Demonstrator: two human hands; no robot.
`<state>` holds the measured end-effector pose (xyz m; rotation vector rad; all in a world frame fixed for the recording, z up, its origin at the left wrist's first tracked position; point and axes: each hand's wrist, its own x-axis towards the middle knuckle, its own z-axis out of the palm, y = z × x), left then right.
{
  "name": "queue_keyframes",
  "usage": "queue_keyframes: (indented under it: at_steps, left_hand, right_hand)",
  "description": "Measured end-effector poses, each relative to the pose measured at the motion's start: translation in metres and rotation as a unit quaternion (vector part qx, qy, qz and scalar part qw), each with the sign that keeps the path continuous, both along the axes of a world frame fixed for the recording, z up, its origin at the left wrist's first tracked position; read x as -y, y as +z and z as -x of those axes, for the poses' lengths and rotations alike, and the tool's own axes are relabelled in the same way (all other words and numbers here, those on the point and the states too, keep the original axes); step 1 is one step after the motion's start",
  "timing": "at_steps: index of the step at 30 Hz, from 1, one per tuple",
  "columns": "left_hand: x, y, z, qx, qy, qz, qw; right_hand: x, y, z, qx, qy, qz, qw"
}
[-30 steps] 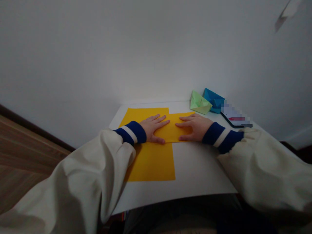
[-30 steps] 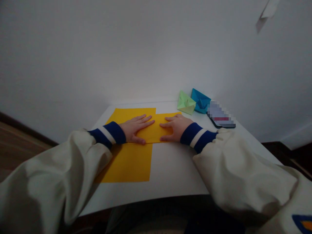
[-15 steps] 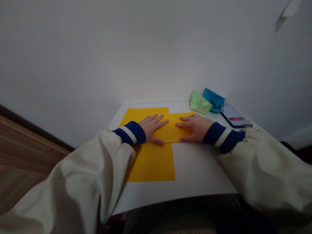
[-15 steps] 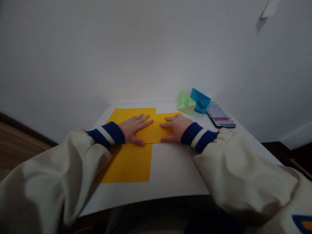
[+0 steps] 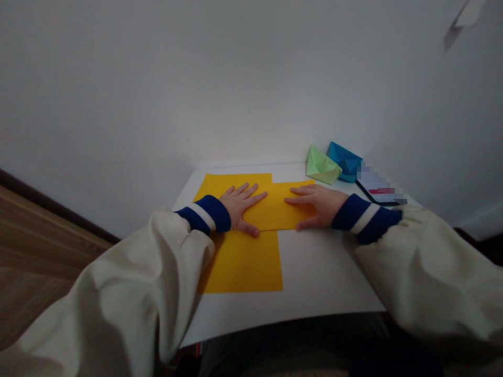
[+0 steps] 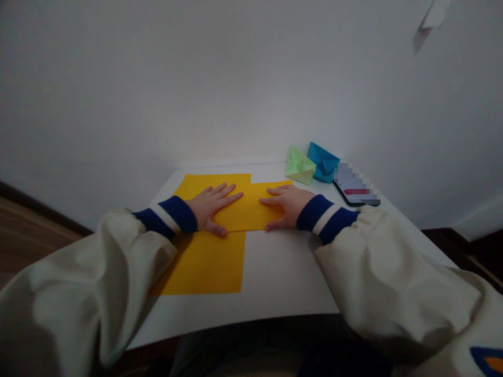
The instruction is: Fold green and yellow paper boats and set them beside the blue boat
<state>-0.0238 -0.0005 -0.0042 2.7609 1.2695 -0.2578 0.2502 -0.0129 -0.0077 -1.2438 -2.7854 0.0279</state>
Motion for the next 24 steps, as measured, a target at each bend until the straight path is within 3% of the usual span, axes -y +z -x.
queue_keyframes:
  at_steps: [6, 10, 17, 24]
  left_hand:
    - [0.001, 0.002, -0.004, 0.012, 0.014, -0.019, 1.0]
    - [0.0, 0.007, -0.009, 0.006, -0.031, -0.008, 0.999]
    - [0.001, 0.012, -0.021, 0.025, -0.036, -0.021, 0.999]
    - [0.003, 0.006, -0.031, 0.073, -0.042, -0.036, 0.996]
  right_hand:
    - [-0.008, 0.006, -0.005, 0.001, 0.026, -0.014, 1.0]
    - [-0.01, 0.005, -0.004, -0.024, 0.101, -0.01, 0.995]
    - [0.005, 0.009, 0.017, -0.044, 0.17, -0.036, 0.984]
    - [0.016, 0.016, 0.032, -0.04, 0.199, -0.048, 0.978]
